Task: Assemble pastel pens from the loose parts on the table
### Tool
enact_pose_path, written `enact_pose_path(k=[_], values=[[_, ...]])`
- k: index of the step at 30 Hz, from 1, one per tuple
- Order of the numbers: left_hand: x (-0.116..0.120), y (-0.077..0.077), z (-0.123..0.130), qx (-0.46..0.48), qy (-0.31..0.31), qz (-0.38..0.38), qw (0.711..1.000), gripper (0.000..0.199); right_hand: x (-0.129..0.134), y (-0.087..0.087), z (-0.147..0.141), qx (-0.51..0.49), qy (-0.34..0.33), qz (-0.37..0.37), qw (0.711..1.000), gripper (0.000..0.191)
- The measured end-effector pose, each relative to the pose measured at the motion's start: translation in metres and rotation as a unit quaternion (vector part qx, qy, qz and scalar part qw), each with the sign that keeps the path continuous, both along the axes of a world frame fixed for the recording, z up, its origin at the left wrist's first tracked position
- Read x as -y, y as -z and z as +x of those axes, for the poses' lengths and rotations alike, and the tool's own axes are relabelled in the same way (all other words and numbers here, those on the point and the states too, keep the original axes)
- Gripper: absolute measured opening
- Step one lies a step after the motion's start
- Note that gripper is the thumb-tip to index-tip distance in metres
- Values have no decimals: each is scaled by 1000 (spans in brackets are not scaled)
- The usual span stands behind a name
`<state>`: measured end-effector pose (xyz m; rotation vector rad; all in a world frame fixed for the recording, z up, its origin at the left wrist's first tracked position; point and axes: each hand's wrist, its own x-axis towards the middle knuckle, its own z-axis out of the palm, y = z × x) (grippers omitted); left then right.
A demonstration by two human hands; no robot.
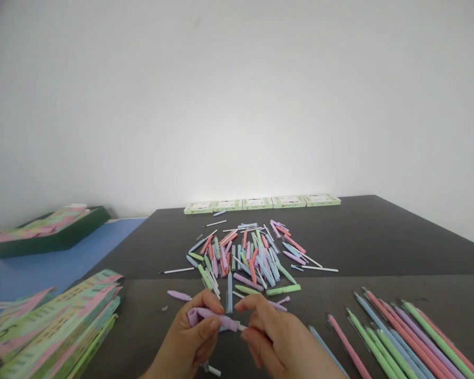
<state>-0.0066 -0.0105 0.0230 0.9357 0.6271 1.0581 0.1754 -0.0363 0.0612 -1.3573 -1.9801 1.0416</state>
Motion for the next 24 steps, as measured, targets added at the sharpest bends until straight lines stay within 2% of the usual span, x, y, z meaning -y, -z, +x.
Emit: enact_pose_path(k=[5,8,11,14,17,20,24], values=[[-1,1,-1,-84,12,7,996,36,1,5,-1,14,-33,-3,999,22],[-2,1,-1,-147,18,32,988,37,2,5,-4,55,-37,2,998,17],[-1,-1,-1,-169,8,45,985,34,1,10,-7,55,-29,-26,998,11],[-3,0,1,-135,13,48,990,42,-2,22,-9,-18,-23,-73,997,17],[-4,5,2,-113,23,62,991,54,-7,30,-9,-134,-4,-128,983,25],[-3,10,3,-122,48,66,989,48,-10,23,-7,-226,31,-148,962,25],[2,8,6,-56,113,5,992,37,-12,2,-8,-271,76,-91,955,24]])
